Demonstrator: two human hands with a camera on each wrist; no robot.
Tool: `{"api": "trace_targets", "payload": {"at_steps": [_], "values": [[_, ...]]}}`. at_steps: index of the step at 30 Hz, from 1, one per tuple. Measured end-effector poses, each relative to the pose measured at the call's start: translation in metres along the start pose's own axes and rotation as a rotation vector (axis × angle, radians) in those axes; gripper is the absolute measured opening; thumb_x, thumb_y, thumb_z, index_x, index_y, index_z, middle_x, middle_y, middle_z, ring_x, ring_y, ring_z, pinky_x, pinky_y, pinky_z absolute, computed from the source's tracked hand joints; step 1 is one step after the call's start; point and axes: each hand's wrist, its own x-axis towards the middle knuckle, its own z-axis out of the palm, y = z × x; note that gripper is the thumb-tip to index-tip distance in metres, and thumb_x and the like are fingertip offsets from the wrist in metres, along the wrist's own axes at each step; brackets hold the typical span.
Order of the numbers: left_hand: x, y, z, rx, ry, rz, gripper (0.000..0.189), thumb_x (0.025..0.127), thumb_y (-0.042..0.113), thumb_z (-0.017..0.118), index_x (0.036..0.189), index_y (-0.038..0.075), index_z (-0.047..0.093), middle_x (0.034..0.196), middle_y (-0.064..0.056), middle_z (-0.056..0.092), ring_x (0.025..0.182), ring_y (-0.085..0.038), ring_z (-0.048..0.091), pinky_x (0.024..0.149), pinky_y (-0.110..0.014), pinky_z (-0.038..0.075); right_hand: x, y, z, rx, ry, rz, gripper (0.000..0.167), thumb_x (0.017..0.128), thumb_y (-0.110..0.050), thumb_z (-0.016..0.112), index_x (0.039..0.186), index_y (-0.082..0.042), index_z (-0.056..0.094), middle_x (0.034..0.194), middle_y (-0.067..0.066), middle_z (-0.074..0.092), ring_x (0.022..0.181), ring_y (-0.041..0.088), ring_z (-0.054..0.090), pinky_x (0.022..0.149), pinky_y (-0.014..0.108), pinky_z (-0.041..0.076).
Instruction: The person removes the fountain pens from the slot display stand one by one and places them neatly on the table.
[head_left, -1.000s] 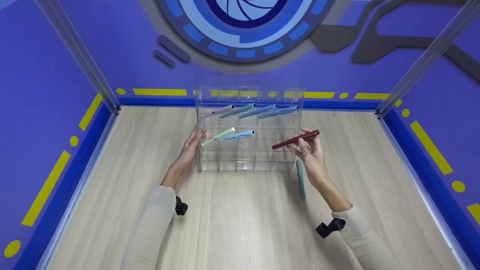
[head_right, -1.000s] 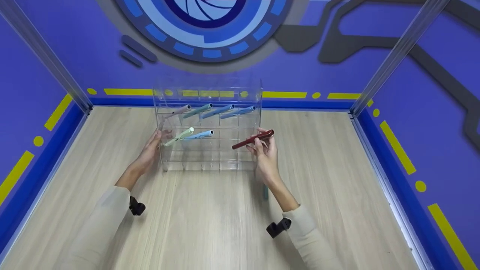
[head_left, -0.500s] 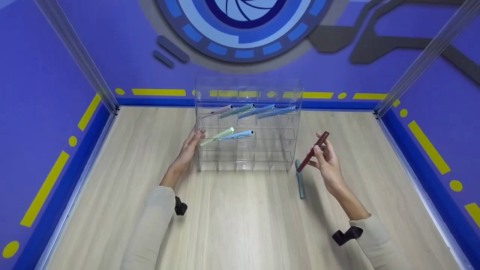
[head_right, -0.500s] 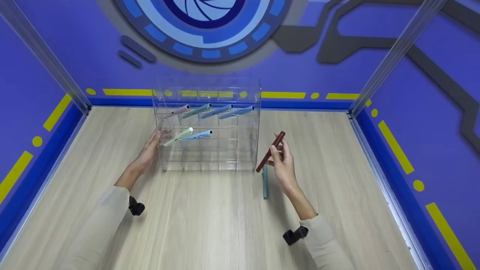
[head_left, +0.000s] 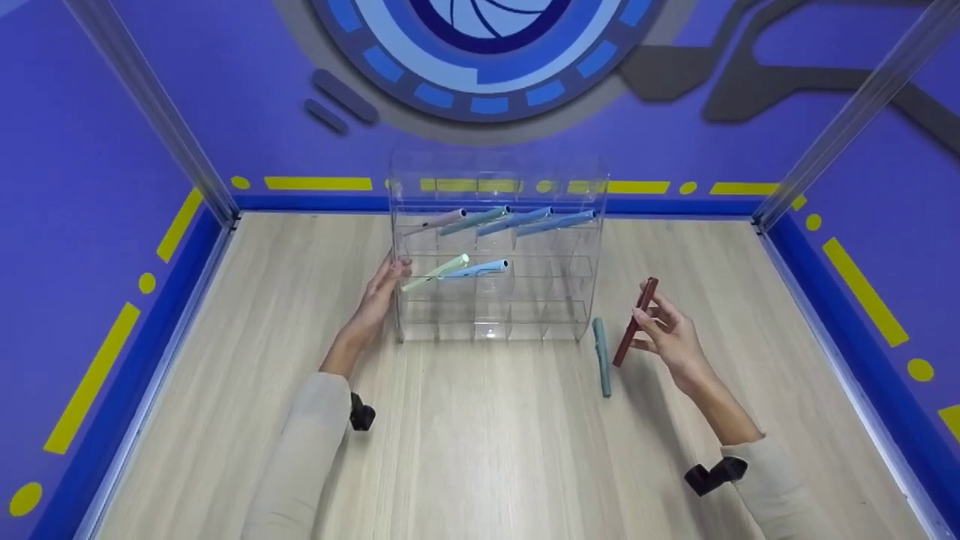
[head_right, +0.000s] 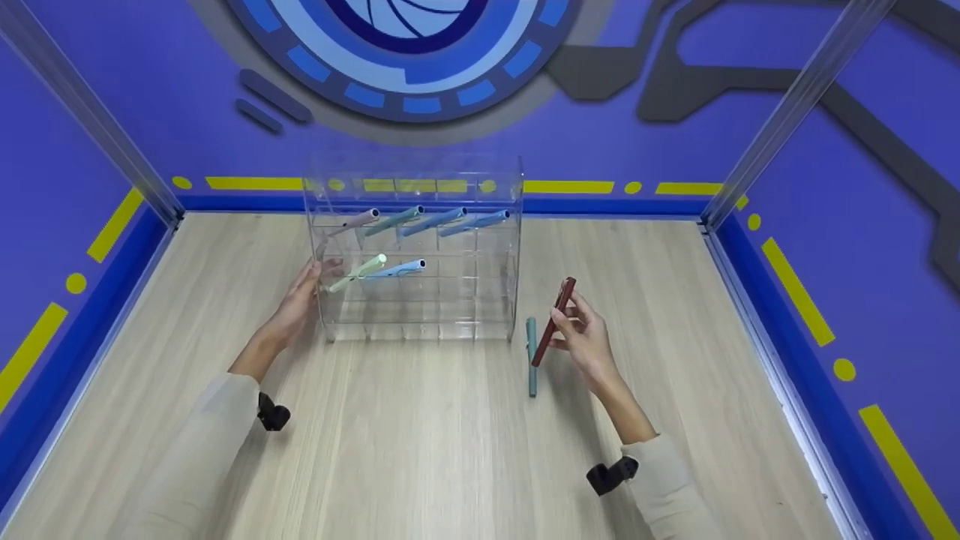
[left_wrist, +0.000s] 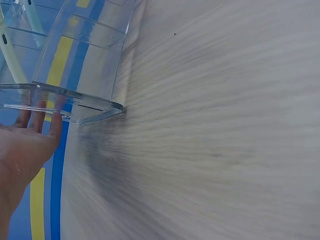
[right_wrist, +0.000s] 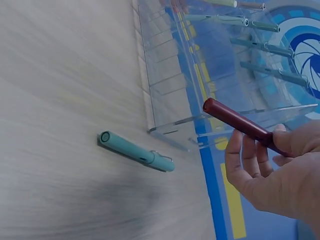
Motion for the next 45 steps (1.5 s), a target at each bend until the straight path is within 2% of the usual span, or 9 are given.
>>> {"api": "trace_targets", "payload": {"at_steps": [6,10,16,22,29,33,38,45], "values": [[0.002,0.003,0.0,0.004,0.0,0.0,0.062,0.112,0.046,0.028,0.164,0.013,0.019,0.164,-0.019,0.032,0.158,-0.03,0.019,0.131,-0.053,0.003,0.001,0.002,-0.009,-0.081,-0.069,0.045,0.066,0.108,-0.009,0.051,0.163,-0.002,0.016,0.113,-0.002,0.051,0.096,0.0,0.06,0.084,0.021,0.059],[0.003,0.004,0.0,0.012,-0.006,0.005,0.063,0.112,0.046,0.027,0.165,0.014,0.012,0.164,-0.02,0.031,0.158,-0.031,0.018,0.13,-0.054,0.002,0.003,0.008,-0.015,-0.124,-0.101,0.075,0.066,0.108,-0.006,0.047,0.162,0.002,0.011,0.115,0.003,0.05,0.096,-0.001,0.061,0.084,0.021,0.06],[0.004,0.003,0.004,0.005,0.0,0.002,0.063,0.112,0.046,0.028,0.165,0.014,0.015,0.164,-0.019,0.032,0.158,-0.031,0.019,0.13,-0.054,0.002,0.006,0.021,-0.023,-0.148,-0.086,0.094,0.065,0.106,-0.006,0.053,0.161,0.003,0.02,0.108,-0.001,0.057,0.09,0.0,0.066,0.08,0.024,0.062],[0.004,0.001,0.006,-0.001,0.012,0.009,0.061,0.113,0.043,0.029,0.166,0.017,0.012,0.164,-0.017,0.034,0.154,-0.03,0.028,0.13,-0.052,0.006,0.008,0.035,-0.028,-0.187,-0.065,0.107,0.062,0.104,-0.009,0.06,0.156,0.005,0.031,0.101,-0.004,0.061,0.082,0.002,0.067,0.076,0.027,0.063],[-0.002,-0.001,-0.003,-0.002,0.029,-0.025,0.061,0.112,0.046,0.03,0.164,0.016,0.02,0.164,-0.018,0.033,0.156,-0.031,0.024,0.131,-0.05,0.005,0.012,0.052,-0.02,-0.257,-0.063,0.123,0.061,0.101,-0.012,0.066,0.154,0.004,0.039,0.1,0.0,0.064,0.08,0.005,0.068,0.074,0.027,0.062],[-0.003,0.0,-0.007,0.013,0.034,-0.016,0.06,0.112,0.047,0.029,0.163,0.015,0.025,0.164,-0.018,0.033,0.157,-0.03,0.022,0.131,-0.051,0.005,0.015,0.057,-0.016,-0.278,-0.071,0.113,0.061,0.1,-0.009,0.066,0.153,0.006,0.04,0.1,0.005,0.065,0.079,0.007,0.068,0.069,0.025,0.061],[-0.002,0.001,-0.002,-0.006,0.012,0.001,0.06,0.112,0.046,0.029,0.164,0.016,0.021,0.164,-0.018,0.033,0.158,-0.031,0.019,0.131,-0.052,0.004,0.019,0.06,-0.016,-0.325,-0.084,0.117,0.06,0.1,-0.007,0.066,0.152,0.009,0.039,0.103,0.012,0.067,0.078,0.008,0.069,0.067,0.026,0.062],[0.001,0.0,0.004,-0.016,0.028,-0.011,0.063,0.112,0.048,0.029,0.164,0.014,0.021,0.163,-0.019,0.034,0.157,-0.031,0.022,0.13,-0.053,0.003,0.02,0.062,-0.014,-0.419,-0.094,0.093,0.057,0.099,-0.006,0.066,0.148,0.01,0.043,0.103,0.018,0.069,0.075,0.009,0.069,0.066,0.026,0.062]]}}
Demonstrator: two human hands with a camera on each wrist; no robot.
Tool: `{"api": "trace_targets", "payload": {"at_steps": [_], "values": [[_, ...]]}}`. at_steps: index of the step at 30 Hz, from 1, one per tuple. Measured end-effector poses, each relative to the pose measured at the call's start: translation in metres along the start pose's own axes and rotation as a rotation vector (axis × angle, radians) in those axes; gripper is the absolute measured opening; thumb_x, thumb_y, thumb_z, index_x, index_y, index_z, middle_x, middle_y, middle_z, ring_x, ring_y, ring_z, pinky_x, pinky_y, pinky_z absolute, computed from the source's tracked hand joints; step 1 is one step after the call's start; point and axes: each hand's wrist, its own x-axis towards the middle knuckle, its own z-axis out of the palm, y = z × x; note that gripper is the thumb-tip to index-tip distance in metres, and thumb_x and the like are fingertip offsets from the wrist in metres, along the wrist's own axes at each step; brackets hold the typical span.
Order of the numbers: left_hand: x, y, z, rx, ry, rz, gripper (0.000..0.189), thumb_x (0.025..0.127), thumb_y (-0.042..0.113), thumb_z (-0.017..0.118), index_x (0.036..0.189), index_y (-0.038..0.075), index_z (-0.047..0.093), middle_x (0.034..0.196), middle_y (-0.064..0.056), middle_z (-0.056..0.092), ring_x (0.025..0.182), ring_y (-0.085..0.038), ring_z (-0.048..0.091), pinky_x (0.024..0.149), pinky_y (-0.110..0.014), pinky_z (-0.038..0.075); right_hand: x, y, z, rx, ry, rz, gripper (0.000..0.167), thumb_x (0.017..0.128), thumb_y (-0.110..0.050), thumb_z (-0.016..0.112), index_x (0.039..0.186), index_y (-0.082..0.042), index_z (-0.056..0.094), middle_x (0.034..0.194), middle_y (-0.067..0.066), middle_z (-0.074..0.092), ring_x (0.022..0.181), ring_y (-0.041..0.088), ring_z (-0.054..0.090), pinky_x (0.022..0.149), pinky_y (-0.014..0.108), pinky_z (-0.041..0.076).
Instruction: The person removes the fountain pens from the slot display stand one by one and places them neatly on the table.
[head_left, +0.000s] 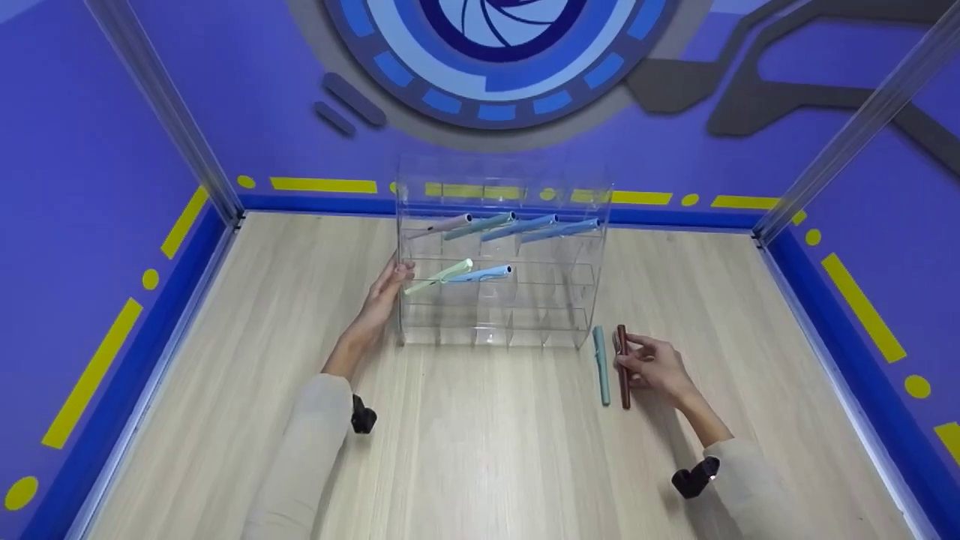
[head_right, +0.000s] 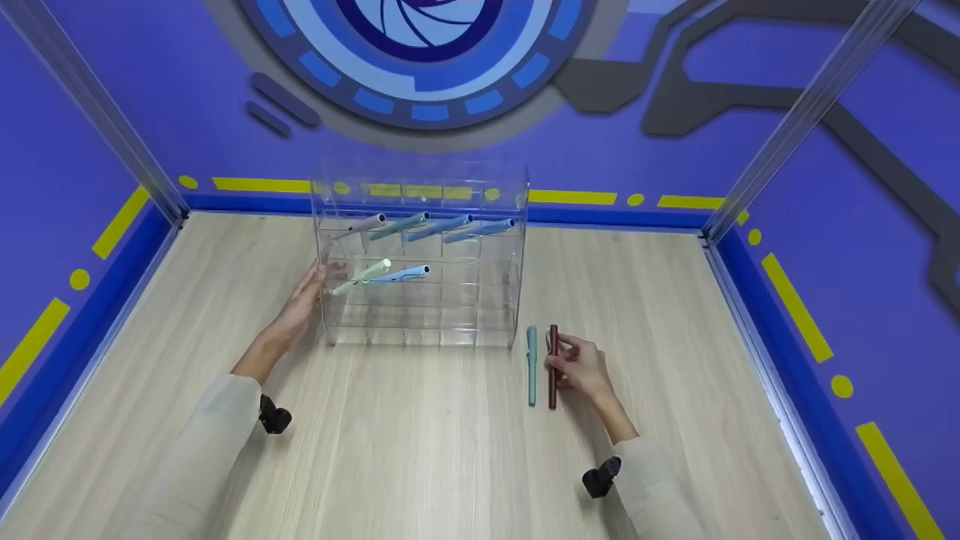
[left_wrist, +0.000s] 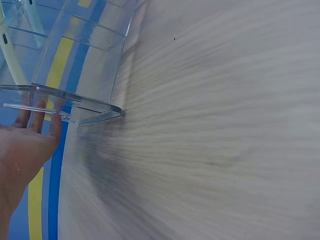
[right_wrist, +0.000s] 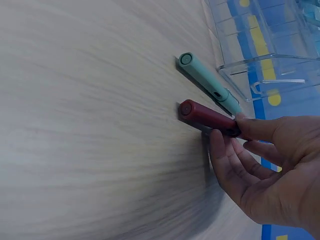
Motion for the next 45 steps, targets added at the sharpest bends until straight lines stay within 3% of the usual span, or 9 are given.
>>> {"api": "trace_targets", "payload": {"at_steps": [7,12,19,24,28,33,38,45], "values": [[-0.001,0.002,0.001,-0.023,0.002,0.006,0.061,0.112,0.044,0.033,0.165,0.019,0.016,0.163,-0.016,0.035,0.155,-0.029,0.026,0.131,-0.049,0.007,0.002,0.0,0.003,-0.069,0.036,-0.024,0.054,0.098,-0.006,0.068,0.146,0.008,0.049,0.101,0.022,0.068,0.072,0.011,0.068,0.062,0.025,0.062],[-0.001,0.001,0.0,-0.034,-0.003,-0.002,0.062,0.112,0.043,0.033,0.166,0.016,0.014,0.163,-0.019,0.034,0.156,-0.03,0.024,0.131,-0.051,0.002,0.001,-0.001,0.006,-0.101,0.033,-0.045,0.05,0.098,-0.006,0.068,0.143,0.009,0.052,0.102,0.025,0.069,0.072,0.014,0.069,0.06,0.027,0.062],[-0.002,-0.002,0.0,-0.02,-0.014,-0.011,0.063,0.112,0.046,0.032,0.164,0.014,0.019,0.164,-0.017,0.033,0.157,-0.029,0.022,0.131,-0.05,0.004,-0.002,0.002,0.009,-0.144,0.062,-0.058,0.047,0.098,-0.007,0.068,0.139,0.011,0.055,0.099,0.025,0.071,0.069,0.014,0.067,0.054,0.024,0.059],[-0.004,-0.001,-0.002,-0.025,-0.03,-0.001,0.064,0.112,0.045,0.032,0.166,0.02,0.01,0.167,-0.011,0.029,0.158,-0.028,0.021,0.131,-0.049,0.004,-0.003,0.001,0.009,-0.152,0.06,-0.072,0.05,0.1,-0.012,0.067,0.141,0.012,0.052,0.102,0.028,0.071,0.072,0.016,0.07,0.056,0.022,0.058],[-0.005,0.0,-0.002,-0.018,-0.023,0.011,0.063,0.111,0.047,0.032,0.166,0.024,0.01,0.167,-0.008,0.03,0.158,-0.027,0.021,0.131,-0.048,0.005,-0.006,-0.005,0.002,-0.114,0.054,-0.062,0.05,0.103,-0.016,0.063,0.142,0.012,0.05,0.108,0.031,0.069,0.077,0.021,0.074,0.061,0.028,0.062],[-0.004,0.0,-0.001,-0.027,-0.03,-0.011,0.066,0.111,0.048,0.034,0.166,0.025,0.008,0.168,-0.007,0.029,0.158,-0.027,0.021,0.132,-0.046,0.005,-0.014,-0.024,-0.008,-0.038,0.038,-0.054,0.044,0.104,-0.014,0.059,0.139,0.011,0.054,0.108,0.029,0.068,0.079,0.018,0.074,0.063,0.028,0.063],[-0.005,0.003,0.0,-0.049,-0.018,-0.016,0.065,0.111,0.047,0.035,0.166,0.025,0.01,0.167,-0.008,0.031,0.158,-0.027,0.023,0.132,-0.045,0.006,-0.016,-0.051,-0.009,0.072,-0.036,-0.091,0.041,0.105,-0.016,0.058,0.137,0.009,0.056,0.103,0.014,0.07,0.083,0.015,0.073,0.069,0.029,0.063],[-0.005,0.003,0.001,-0.044,-0.015,-0.013,0.062,0.112,0.044,0.03,0.166,0.022,0.008,0.168,-0.013,0.028,0.159,-0.029,0.02,0.131,-0.047,0.002,-0.009,-0.087,0.013,0.195,-0.144,-0.137,0.043,0.106,-0.019,0.058,0.14,0.006,0.055,0.099,-0.002,0.07,0.082,0.01,0.071,0.069,0.025,0.061]]}}
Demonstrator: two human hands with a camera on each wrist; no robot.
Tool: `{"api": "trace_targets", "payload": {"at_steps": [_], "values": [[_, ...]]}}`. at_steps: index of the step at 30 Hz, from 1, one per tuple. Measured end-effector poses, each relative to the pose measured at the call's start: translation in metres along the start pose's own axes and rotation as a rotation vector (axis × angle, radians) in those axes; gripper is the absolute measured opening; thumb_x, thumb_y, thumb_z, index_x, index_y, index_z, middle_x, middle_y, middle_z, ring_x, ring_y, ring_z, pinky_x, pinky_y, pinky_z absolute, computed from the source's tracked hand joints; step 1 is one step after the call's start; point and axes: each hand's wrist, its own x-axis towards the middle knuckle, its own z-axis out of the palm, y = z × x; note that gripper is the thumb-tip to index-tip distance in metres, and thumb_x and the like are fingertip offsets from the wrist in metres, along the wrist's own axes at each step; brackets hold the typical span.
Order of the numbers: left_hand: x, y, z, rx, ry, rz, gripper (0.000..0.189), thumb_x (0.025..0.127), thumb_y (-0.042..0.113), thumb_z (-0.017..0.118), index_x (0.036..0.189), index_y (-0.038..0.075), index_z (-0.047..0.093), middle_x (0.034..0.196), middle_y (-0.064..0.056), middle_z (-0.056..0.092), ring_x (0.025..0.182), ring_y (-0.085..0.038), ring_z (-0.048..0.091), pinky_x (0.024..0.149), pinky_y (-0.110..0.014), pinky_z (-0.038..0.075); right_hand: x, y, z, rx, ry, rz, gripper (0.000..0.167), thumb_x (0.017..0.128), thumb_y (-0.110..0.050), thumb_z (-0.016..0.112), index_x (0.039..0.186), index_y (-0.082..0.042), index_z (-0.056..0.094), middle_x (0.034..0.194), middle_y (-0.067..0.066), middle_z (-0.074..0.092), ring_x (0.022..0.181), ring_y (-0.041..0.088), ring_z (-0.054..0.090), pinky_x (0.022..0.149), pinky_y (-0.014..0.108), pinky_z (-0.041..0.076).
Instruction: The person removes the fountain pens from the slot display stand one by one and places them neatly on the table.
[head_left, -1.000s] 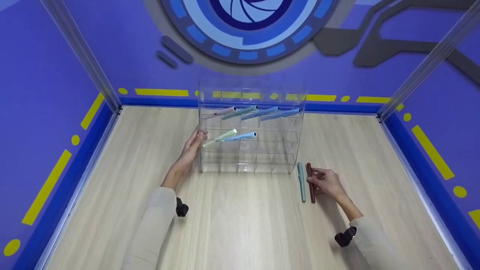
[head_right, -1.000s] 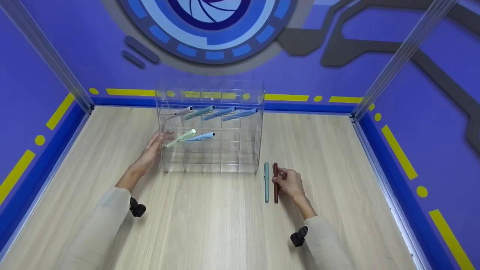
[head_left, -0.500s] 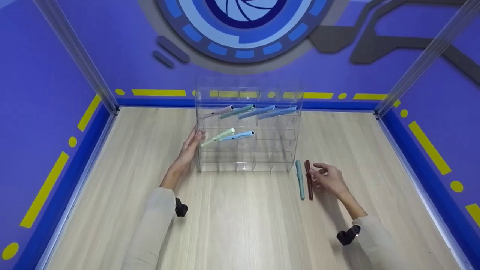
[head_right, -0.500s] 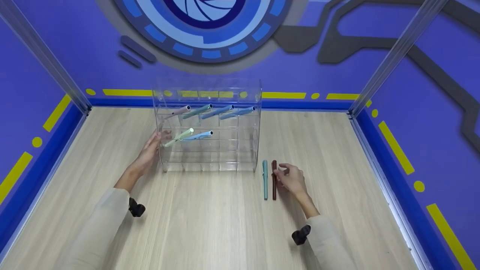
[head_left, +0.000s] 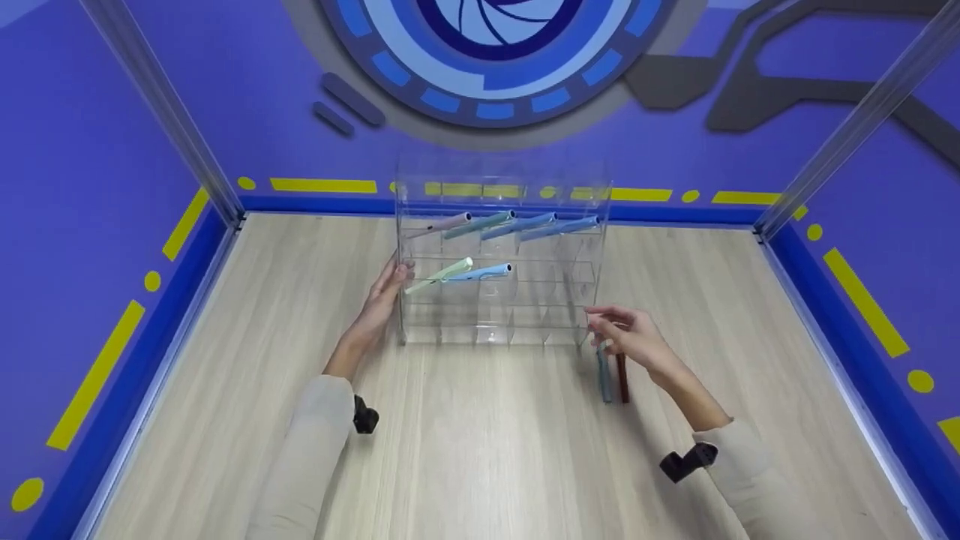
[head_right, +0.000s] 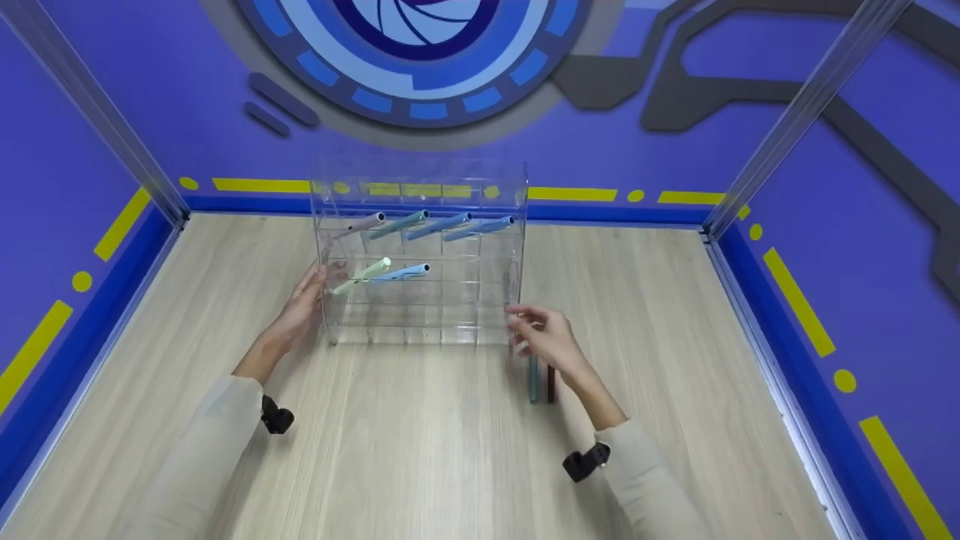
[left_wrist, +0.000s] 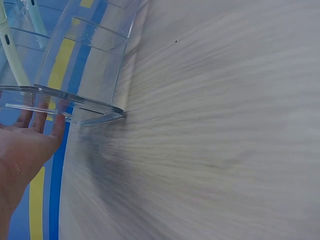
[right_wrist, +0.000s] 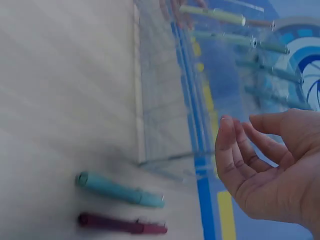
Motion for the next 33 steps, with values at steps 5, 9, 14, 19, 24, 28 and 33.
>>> {"api": "trace_targets", "payload": {"at_steps": [5,9,14,19,24,28,33], "values": [[0.0,-0.002,0.0,0.02,0.017,-0.013,0.066,0.11,0.05,0.032,0.166,0.022,0.011,0.168,-0.012,0.031,0.16,-0.028,0.016,0.131,-0.05,0.0,0.011,-0.016,0.024,0.042,-0.014,-0.061,0.04,0.104,-0.019,0.061,0.138,0.003,0.058,0.101,-0.005,0.068,0.084,0.01,0.07,0.071,0.023,0.06],[-0.001,-0.003,0.0,0.032,0.03,-0.028,0.068,0.11,0.051,0.033,0.166,0.021,0.011,0.167,-0.011,0.031,0.161,-0.028,0.011,0.131,-0.051,0.0,0.02,-0.026,0.042,0.075,-0.009,-0.116,0.037,0.104,-0.015,0.062,0.138,-0.001,0.059,0.11,0.006,0.066,0.085,0.01,0.069,0.072,0.025,0.061],[-0.001,-0.003,0.001,0.026,0.037,-0.013,0.066,0.111,0.048,0.034,0.166,0.019,0.013,0.167,-0.01,0.032,0.16,-0.027,0.014,0.131,-0.049,0.002,0.032,-0.035,0.062,0.121,-0.01,-0.163,0.042,0.102,-0.007,0.061,0.144,-0.004,0.055,0.128,0.021,0.06,0.094,0.014,0.071,0.077,0.028,0.062],[0.001,-0.005,0.002,0.018,0.031,0.006,0.064,0.112,0.046,0.034,0.166,0.019,0.013,0.166,-0.009,0.033,0.159,-0.026,0.02,0.131,-0.047,0.005,0.042,-0.039,0.081,0.187,-0.014,-0.201,0.047,0.1,-0.001,0.062,0.146,-0.001,0.052,0.134,0.021,0.061,0.11,0.022,0.07,0.09,0.028,0.061],[0.001,-0.007,0.002,0.022,0.018,-0.004,0.065,0.112,0.046,0.033,0.166,0.021,0.009,0.167,-0.01,0.032,0.159,-0.027,0.019,0.132,-0.046,0.006,0.051,-0.041,0.096,0.26,-0.051,-0.202,0.048,0.101,0.005,0.057,0.148,0.004,0.047,0.14,0.029,0.057,0.119,0.031,0.068,0.096,0.029,0.059],[0.001,-0.007,0.001,0.025,0.011,0.012,0.064,0.112,0.044,0.032,0.166,0.021,0.008,0.167,-0.011,0.031,0.159,-0.029,0.021,0.131,-0.049,0.007,0.058,-0.043,0.107,0.307,-0.066,-0.175,0.048,0.101,0.005,0.055,0.148,0.005,0.045,0.141,0.028,0.057,0.111,0.021,0.072,0.095,0.034,0.06],[0.0,-0.006,-0.001,0.045,0.011,0.013,0.063,0.112,0.045,0.03,0.166,0.02,0.009,0.167,-0.01,0.032,0.159,-0.029,0.021,0.131,-0.05,0.005,0.065,-0.046,0.117,0.345,0.023,-0.165,0.038,0.1,0.004,0.058,0.138,0.008,0.053,0.122,0.02,0.067,0.094,0.013,0.074,0.083,0.032,0.063]]}}
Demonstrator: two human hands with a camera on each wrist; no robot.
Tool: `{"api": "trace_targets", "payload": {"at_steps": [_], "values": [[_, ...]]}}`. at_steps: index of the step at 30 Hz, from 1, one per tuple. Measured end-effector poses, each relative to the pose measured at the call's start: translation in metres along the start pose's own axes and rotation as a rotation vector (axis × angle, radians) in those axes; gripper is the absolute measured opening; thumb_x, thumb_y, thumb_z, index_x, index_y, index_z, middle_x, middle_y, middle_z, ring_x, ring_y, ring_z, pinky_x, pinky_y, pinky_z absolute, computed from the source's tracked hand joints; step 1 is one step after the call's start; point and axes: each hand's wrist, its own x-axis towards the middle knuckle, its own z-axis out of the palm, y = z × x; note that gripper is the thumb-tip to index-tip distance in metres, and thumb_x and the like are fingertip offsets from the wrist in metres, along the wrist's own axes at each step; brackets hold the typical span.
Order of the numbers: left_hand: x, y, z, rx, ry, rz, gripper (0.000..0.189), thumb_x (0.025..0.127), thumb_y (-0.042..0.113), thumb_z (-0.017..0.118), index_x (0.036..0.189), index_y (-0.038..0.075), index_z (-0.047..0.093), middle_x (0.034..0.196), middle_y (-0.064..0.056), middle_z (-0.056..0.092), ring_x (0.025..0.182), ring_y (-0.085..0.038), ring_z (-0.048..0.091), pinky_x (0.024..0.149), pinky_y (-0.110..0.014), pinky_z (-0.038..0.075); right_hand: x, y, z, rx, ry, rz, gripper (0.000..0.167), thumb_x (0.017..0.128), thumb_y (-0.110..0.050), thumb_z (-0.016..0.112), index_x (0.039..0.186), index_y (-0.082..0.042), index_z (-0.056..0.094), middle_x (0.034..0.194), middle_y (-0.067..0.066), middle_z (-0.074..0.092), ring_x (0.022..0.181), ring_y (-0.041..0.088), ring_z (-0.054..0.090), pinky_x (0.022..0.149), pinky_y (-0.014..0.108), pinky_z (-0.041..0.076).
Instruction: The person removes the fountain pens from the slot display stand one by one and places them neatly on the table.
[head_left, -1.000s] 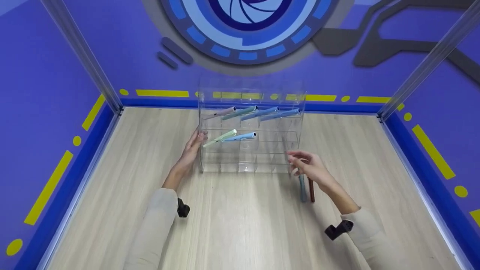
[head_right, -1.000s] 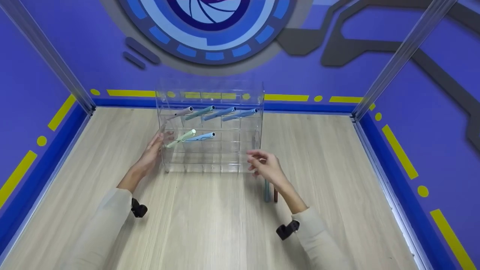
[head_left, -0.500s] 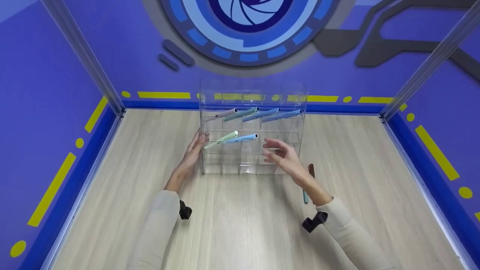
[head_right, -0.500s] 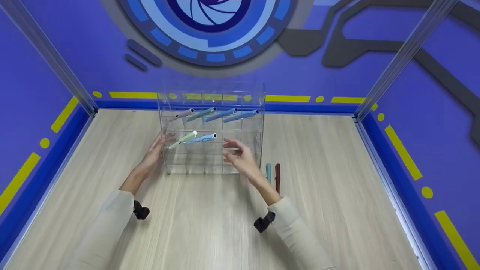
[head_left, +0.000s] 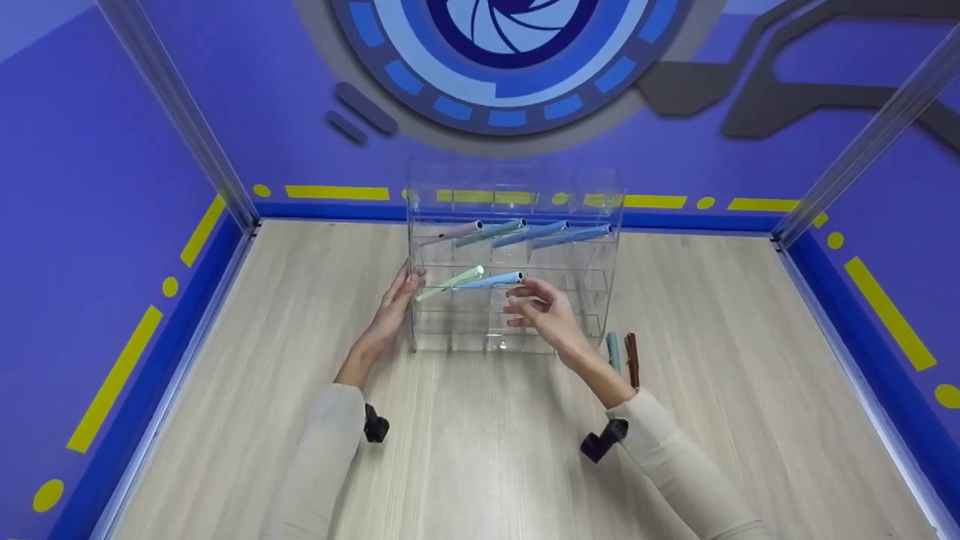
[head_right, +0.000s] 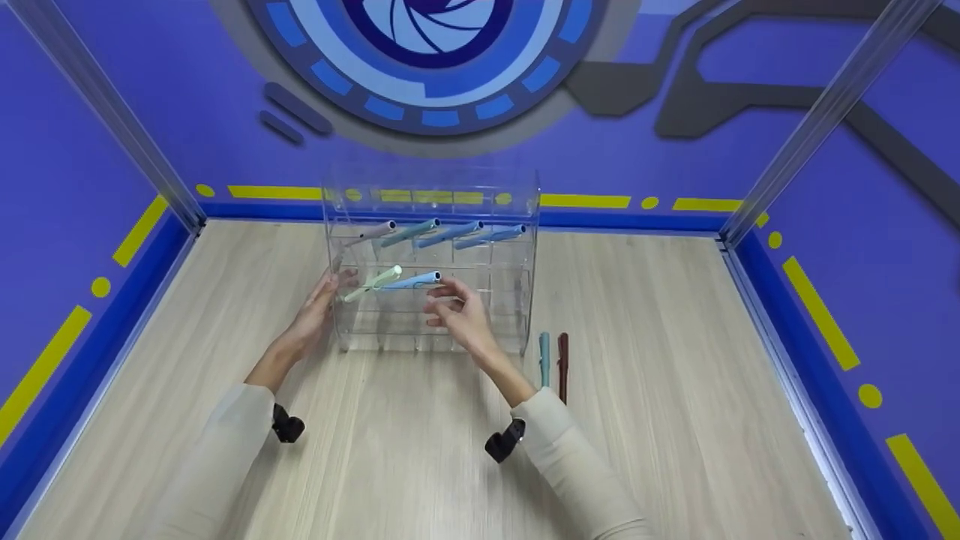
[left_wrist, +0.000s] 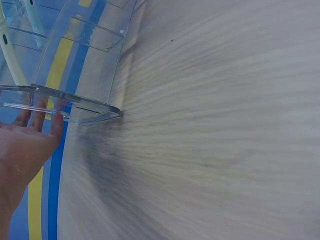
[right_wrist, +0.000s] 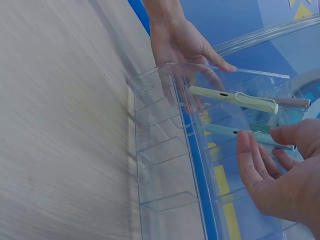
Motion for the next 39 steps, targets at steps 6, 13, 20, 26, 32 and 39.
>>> {"api": "trace_targets", "payload": {"at_steps": [6,13,20,26,32,39], "values": [[-0.002,0.001,0.0,0.012,-0.004,-0.001,0.062,0.113,0.043,0.03,0.166,0.021,0.008,0.167,-0.011,0.031,0.16,-0.029,0.016,0.131,-0.05,0.005,0.004,0.0,0.006,0.002,0.107,-0.052,0.036,0.097,0.002,0.065,0.133,0.006,0.059,0.113,0.021,0.069,0.082,0.011,0.073,0.068,0.027,0.063],[-0.001,0.0,0.0,0.005,-0.011,0.01,0.063,0.113,0.044,0.03,0.166,0.021,0.006,0.169,-0.01,0.028,0.16,-0.028,0.018,0.131,-0.049,0.005,0.009,0.003,0.01,0.018,0.076,-0.082,0.045,0.098,0.004,0.062,0.143,-0.001,0.057,0.137,0.026,0.062,0.088,0.015,0.076,0.071,0.028,0.064],[-0.001,-0.002,0.001,0.0,-0.011,0.017,0.062,0.112,0.044,0.03,0.166,0.021,0.011,0.169,-0.011,0.029,0.159,-0.029,0.02,0.131,-0.051,0.005,0.015,0.006,0.013,0.026,0.026,-0.044,0.043,0.102,-0.001,0.058,0.145,0.0,0.054,0.141,0.022,0.061,0.085,0.012,0.076,0.069,0.026,0.063],[0.001,-0.003,0.001,-0.009,-0.012,0.01,0.063,0.112,0.044,0.031,0.166,0.017,0.014,0.168,-0.013,0.029,0.159,-0.029,0.021,0.131,-0.051,0.005,0.018,0.009,0.016,0.054,0.027,-0.036,0.04,0.103,-0.002,0.057,0.143,0.002,0.055,0.134,0.021,0.065,0.082,0.011,0.076,0.068,0.025,0.063],[0.002,-0.003,0.001,-0.018,-0.006,0.005,0.063,0.112,0.044,0.03,0.166,0.017,0.012,0.168,-0.014,0.029,0.159,-0.029,0.019,0.131,-0.05,0.004,0.018,0.011,0.017,0.083,0.039,-0.04,0.034,0.104,-0.002,0.055,0.138,0.001,0.057,0.126,0.02,0.068,0.083,0.013,0.076,0.071,0.028,0.064],[0.003,-0.003,0.001,-0.007,-0.019,0.034,0.063,0.113,0.04,0.029,0.165,0.01,0.01,0.17,-0.012,0.024,0.16,-0.03,0.018,0.131,-0.048,0.005,0.014,0.009,0.015,0.099,0.054,-0.057,0.028,0.104,-0.004,0.057,0.132,-0.002,0.061,0.122,0.025,0.065,0.085,0.016,0.077,0.079,0.04,0.064]]}}
